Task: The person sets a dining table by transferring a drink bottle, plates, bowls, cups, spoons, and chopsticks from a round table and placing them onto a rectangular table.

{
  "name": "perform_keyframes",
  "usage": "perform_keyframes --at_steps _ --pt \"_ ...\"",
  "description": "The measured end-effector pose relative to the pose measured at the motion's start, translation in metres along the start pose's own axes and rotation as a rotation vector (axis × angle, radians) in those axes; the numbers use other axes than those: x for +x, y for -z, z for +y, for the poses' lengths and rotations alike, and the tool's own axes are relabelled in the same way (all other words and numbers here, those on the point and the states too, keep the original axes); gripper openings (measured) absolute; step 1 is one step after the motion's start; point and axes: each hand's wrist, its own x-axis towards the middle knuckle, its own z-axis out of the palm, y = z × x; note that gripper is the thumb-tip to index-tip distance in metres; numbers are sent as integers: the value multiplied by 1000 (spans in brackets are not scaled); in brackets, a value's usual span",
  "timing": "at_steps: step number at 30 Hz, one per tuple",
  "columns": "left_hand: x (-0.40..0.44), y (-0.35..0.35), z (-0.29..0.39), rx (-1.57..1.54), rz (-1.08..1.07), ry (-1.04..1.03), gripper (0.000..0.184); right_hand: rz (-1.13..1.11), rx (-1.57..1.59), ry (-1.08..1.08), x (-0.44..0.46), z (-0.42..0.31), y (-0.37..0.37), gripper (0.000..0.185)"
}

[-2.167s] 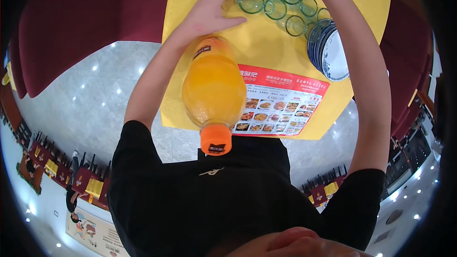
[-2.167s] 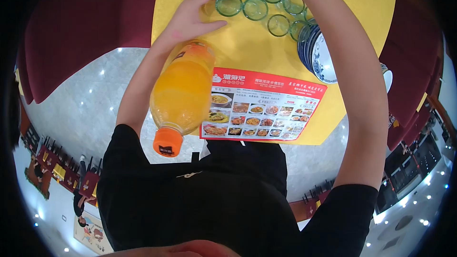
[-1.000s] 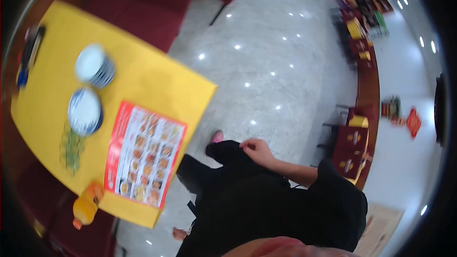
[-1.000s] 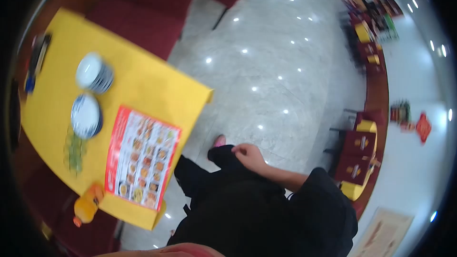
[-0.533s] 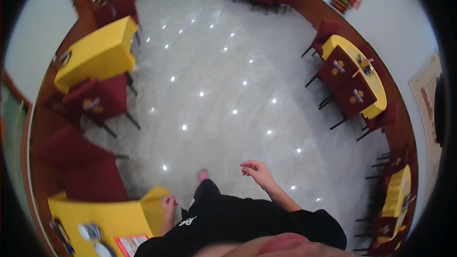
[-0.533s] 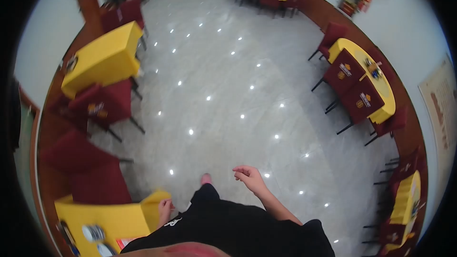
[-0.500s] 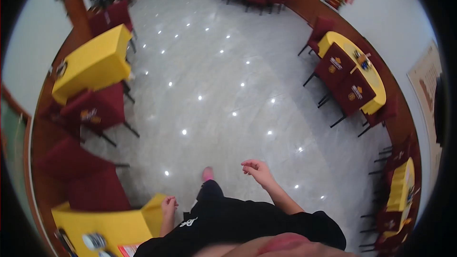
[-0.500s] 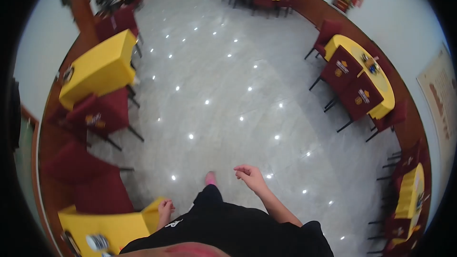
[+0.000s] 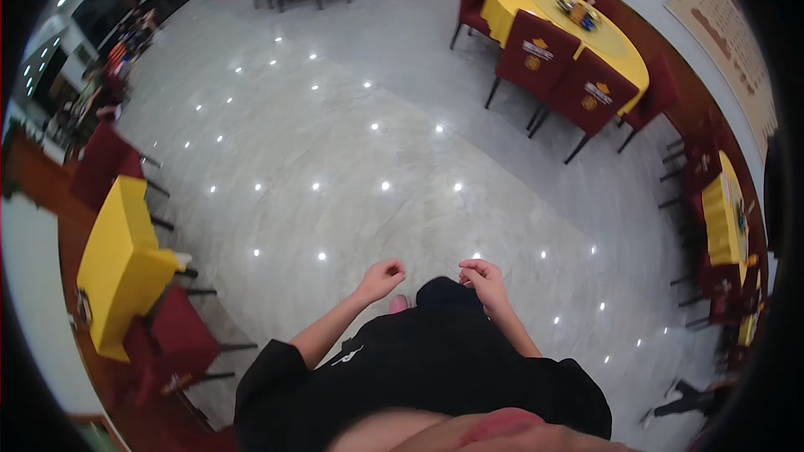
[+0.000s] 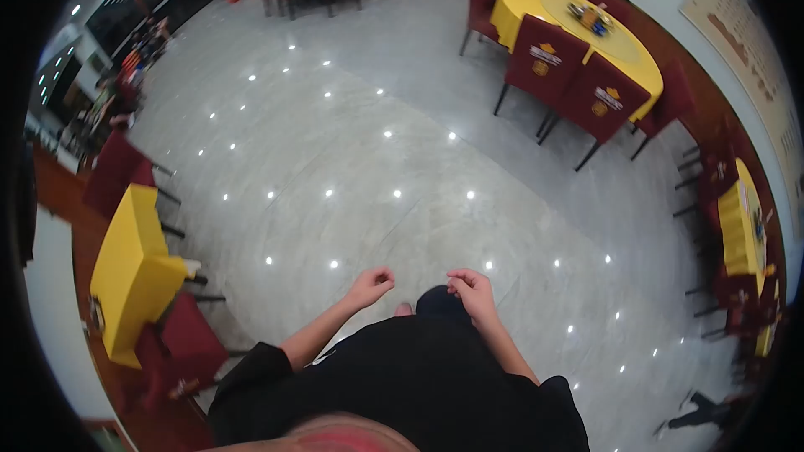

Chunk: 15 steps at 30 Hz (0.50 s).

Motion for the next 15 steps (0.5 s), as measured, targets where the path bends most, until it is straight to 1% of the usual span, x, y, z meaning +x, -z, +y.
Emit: perform_keyframes --at_steps 2,3,5,7,9,10,12,13,15 --pt "80 8 51 17 -143 -81 6 104 61 35 34 -12 7 17" --pt "114 11 58 29 -186 -86 6 142 83 38 49 -11 11 17" --pt "198 21 73 -152 -264 -138 5 253 95 30 98 -13 27 18" --pt "273 37 65 -137 -303 -177 8 347 73 -2 151 -20 39 17" --pt "329 67 77 -261 -256 -81 7 395 104 -65 209 -49 44 17" --pt "352 83 84 -255 -268 -77 7 405 115 -67 240 -70 47 17" --pt "381 120 82 -192 -51 14 7 357 78 38 307 -109 48 17" --pt "393 142 82 -183 -60 34 7 303 89 81 339 -138 43 17" --pt "416 178 85 -249 89 150 7 208 67 160 412 -191 39 17"
